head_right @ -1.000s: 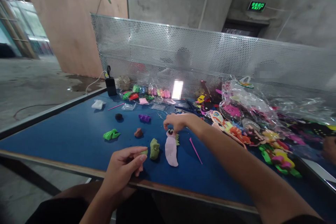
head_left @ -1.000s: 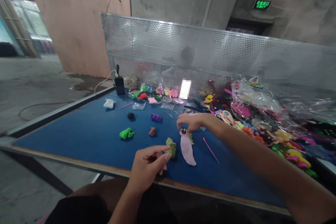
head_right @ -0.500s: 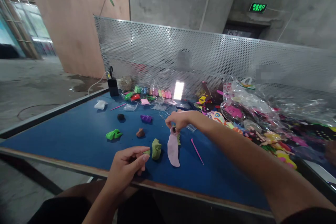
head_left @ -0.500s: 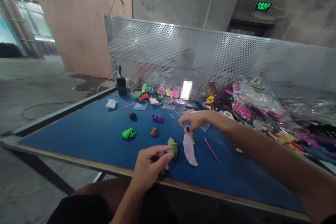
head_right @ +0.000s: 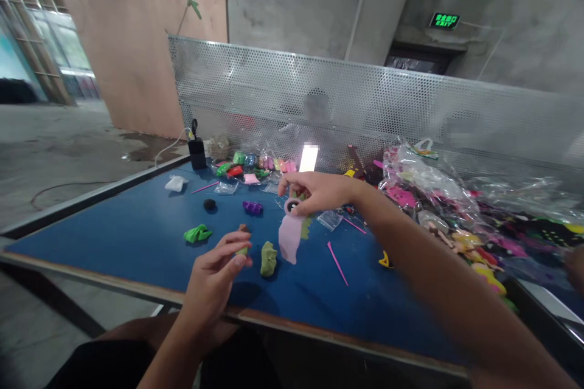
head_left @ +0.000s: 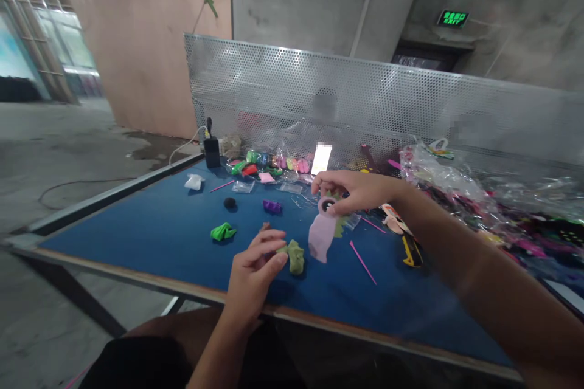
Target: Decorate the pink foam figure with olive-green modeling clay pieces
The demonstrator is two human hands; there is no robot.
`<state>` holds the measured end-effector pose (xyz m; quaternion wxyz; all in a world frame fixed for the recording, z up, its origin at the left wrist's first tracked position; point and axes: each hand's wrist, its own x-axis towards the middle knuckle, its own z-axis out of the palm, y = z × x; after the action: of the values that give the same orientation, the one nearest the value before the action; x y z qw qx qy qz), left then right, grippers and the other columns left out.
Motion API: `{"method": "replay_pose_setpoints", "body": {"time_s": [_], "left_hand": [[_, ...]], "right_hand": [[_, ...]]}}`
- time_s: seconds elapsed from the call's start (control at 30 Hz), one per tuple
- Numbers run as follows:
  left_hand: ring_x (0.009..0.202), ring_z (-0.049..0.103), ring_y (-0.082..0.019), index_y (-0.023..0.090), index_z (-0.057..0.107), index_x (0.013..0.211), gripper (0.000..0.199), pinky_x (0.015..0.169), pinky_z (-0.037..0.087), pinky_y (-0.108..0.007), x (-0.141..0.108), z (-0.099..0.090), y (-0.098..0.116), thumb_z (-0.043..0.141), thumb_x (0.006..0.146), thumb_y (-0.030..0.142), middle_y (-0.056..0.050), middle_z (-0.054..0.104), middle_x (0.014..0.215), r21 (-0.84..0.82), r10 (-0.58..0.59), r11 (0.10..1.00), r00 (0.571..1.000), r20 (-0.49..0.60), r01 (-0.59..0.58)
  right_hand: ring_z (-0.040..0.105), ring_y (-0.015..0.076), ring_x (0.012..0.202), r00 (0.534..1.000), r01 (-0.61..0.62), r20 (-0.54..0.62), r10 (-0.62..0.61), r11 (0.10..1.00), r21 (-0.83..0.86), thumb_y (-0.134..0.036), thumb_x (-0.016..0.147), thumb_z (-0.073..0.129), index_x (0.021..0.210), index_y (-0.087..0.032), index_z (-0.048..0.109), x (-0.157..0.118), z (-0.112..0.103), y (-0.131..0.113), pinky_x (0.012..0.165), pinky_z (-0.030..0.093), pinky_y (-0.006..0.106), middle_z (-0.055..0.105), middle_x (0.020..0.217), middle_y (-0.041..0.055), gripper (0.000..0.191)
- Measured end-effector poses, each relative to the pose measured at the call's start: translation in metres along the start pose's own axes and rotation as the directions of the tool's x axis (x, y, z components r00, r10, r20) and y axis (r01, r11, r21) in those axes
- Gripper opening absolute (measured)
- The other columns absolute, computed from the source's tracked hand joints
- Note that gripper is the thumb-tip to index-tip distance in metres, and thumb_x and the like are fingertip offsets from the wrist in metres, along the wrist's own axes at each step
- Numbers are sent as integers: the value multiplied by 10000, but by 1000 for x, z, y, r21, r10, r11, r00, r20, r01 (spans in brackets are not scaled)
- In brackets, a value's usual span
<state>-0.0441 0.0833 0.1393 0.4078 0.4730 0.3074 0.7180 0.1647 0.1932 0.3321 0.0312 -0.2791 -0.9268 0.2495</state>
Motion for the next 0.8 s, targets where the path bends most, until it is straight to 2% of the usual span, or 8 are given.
{"method": "replay_pose_setpoints", "body": {"time_s": [0.07,0.13,0.2,0.3,0.37,0.53,0.67,0.8], "left_hand": [[1212,597,-290,230,821,864,115,898,556,-350,4,11,8,824,752,255,-113,642,1321,-96,18,995,1000,17,-16],[1282,561,-325,231,824,856,132,966,538,-391,7,23,16,843,732,273,-107,586,1424,-186,-21,982,997,74,35],[1209,620,-308,208,823,832,174,925,560,-359,7,33,23,877,691,296,-114,634,1371,-268,-120,952,987,108,145],[849,723,-192,182,808,843,275,725,593,-266,2,42,26,915,637,329,-88,772,1003,-391,-346,851,934,87,351],[638,685,-129,190,789,894,346,605,577,-229,-3,45,27,927,617,346,-33,759,793,-469,-461,772,886,54,430],[644,670,-121,210,736,931,341,548,552,-209,-7,46,34,903,668,349,5,718,763,-629,-478,669,877,44,397],[705,673,-111,220,714,948,304,562,550,-202,-4,47,39,883,708,302,10,722,864,-718,-449,582,887,106,380],[680,672,-113,196,731,982,330,599,575,-210,-3,47,41,877,717,328,-9,708,778,-679,-432,618,893,128,396]], "right_hand": [[480,140,685,995,52,-86,-50,998,22,-292,807,712,1193,-225,552,-4,8,-12,602,393,268,529,816,-20,424],[486,134,695,983,118,-151,-107,991,69,-305,823,713,1247,-229,538,-5,16,-21,633,406,267,545,831,-24,465],[490,129,687,971,175,-185,-149,975,133,-310,835,711,1291,-227,524,-6,23,-27,638,413,262,554,818,-31,500],[494,123,651,963,225,-203,-178,944,240,-361,861,715,1325,-226,517,-4,30,-29,600,405,249,569,780,-40,522],[533,135,680,961,248,-208,-183,900,358,-475,891,690,1327,-207,520,1,34,-25,614,430,253,607,810,-12,540],[578,163,834,941,335,-210,-267,633,698,-755,849,569,1308,-170,571,23,49,3,706,484,264,627,1014,84,743],[587,211,1054,886,362,-105,-451,534,764,-551,678,871,1214,-230,648,42,65,15,841,504,287,609,1181,76,663],[617,196,1047,889,364,-166,-426,441,820,-301,732,874,1047,-261,716,47,79,8,895,522,315,638,1147,40,355]]}}
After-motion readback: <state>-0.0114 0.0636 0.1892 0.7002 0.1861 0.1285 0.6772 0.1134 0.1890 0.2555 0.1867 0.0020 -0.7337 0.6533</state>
